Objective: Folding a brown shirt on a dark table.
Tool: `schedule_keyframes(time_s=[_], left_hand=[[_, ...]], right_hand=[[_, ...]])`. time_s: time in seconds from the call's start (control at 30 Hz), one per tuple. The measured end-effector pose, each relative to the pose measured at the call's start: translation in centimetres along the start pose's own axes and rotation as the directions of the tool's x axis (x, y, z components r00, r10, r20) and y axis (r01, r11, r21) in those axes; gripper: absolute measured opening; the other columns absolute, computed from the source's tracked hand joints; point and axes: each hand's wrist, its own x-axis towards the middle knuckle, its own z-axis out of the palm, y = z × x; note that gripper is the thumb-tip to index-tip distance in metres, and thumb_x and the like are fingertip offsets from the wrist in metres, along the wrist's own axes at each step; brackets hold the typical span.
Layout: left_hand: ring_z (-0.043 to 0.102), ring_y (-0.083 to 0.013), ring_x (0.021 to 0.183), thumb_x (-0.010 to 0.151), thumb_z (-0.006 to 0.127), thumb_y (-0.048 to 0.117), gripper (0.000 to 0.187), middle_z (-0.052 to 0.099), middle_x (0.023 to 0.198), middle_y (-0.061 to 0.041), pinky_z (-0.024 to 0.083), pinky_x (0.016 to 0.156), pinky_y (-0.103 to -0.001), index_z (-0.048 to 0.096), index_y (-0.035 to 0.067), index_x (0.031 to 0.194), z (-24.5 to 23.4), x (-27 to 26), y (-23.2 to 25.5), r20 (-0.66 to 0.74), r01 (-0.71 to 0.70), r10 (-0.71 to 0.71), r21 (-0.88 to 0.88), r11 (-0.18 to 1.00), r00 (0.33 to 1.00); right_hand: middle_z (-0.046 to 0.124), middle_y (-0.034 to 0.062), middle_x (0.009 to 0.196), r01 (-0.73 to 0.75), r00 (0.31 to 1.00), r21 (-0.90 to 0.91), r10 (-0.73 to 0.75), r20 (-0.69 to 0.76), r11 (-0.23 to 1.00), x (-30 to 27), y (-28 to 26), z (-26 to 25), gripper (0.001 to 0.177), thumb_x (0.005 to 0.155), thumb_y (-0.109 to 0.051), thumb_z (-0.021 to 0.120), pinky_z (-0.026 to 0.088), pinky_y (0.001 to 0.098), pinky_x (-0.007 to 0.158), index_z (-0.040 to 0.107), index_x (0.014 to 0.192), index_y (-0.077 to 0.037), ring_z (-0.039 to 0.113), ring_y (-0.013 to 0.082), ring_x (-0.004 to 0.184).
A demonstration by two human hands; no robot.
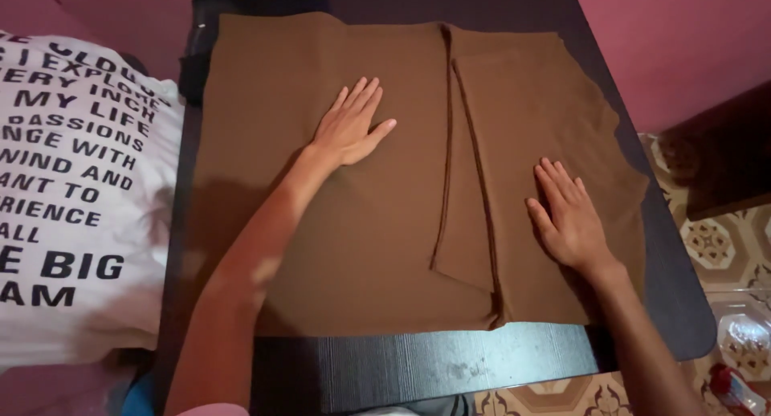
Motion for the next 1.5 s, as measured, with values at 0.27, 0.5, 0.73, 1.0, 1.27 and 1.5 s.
schedule_keyframes(time_s=[0.27,0.5,0.73,1.0,1.27,1.5], left_hand=[[0.014,-0.0282,0.156,0.108,0.043,0.039,0.066,0.027,0.168,-0.017,0.008,0.128,-0.048,0.033,-0.004,0.157,-3.3,-3.6,-4.0,-0.326,0.049,-0.061,-0.044,0.998,0.943],[0.0,-0.0365,0.157,0.101,0.047,0.06,0.094,0.009,0.169,-0.026,0.005,0.125,-0.051,0.022,-0.007,0.16,-1.1,-6.2,-9.9,-0.251,0.34,-0.323,0.027,0.94,0.913],[0.009,-0.0351,0.156,0.099,0.046,0.061,0.088,0.02,0.168,-0.02,0.01,0.123,-0.052,0.032,-0.002,0.159,-1.0,-6.4,-10.0,-0.283,0.392,-0.356,0.08,0.917,0.891],[0.034,-0.0443,0.144,0.101,0.051,0.06,0.075,0.046,0.153,-0.023,0.021,0.119,-0.056,0.055,-0.003,0.143,-2.1,-5.6,-9.0,-0.41,0.429,-0.36,0.086,0.899,0.838],[0.05,-0.0359,0.103,0.098,0.065,0.036,0.038,0.06,0.114,-0.017,0.042,0.09,-0.045,0.073,-0.001,0.107,-3.2,-2.6,-10.9,-0.593,0.394,-0.216,0.187,0.9,0.776],[0.05,-0.029,0.102,0.093,0.069,0.029,0.02,0.057,0.105,-0.005,0.043,0.079,-0.044,0.069,0.011,0.1,-2.2,2.0,-14.9,-0.553,0.372,-0.238,0.141,0.918,0.798]], right_hand=[[0.054,0.0134,0.152,0.077,0.983,-0.074,-0.088,-0.162,0.994,1.1,0.3,-0.5,0.052,0.098,-0.034,0.054,0.03,0.0511,0.116,0.057,0.139,-0.001,0.047,0.0309,0.14],[0.068,0.0101,0.102,-0.049,0.867,-0.416,-0.168,-0.47,0.908,4.8,0.1,1.9,0.033,0.107,-0.041,0.067,0.045,0.0433,0.093,0.073,0.104,-0.009,0.064,0.0312,0.093],[0.071,0.0112,0.102,-0.173,0.876,-0.474,-0.085,-0.475,0.864,7.3,0.4,2.8,0.036,0.107,-0.045,0.066,0.047,0.045,0.085,0.077,0.102,-0.011,0.064,0.0337,0.092],[0.062,0.0178,0.118,-0.073,0.893,-0.378,-0.108,-0.437,0.923,9.8,1.9,3.0,0.027,0.094,-0.024,0.071,0.052,0.0465,0.081,0.076,0.112,-0.005,0.059,0.038,0.104],[0.063,0.0191,0.12,0.122,0.855,-0.21,-0.211,-0.475,0.97,16.4,3.2,2.3,0.018,0.092,-0.005,0.069,0.053,0.0457,0.082,0.073,0.109,-0.001,0.06,0.0395,0.102],[0.057,0.0161,0.125,0.067,0.906,-0.172,-0.132,-0.402,0.983,23.5,5.7,3.9,0.035,0.091,-0.022,0.076,0.056,0.0459,0.092,0.068,0.117,-0.001,0.06,0.0396,0.118]])
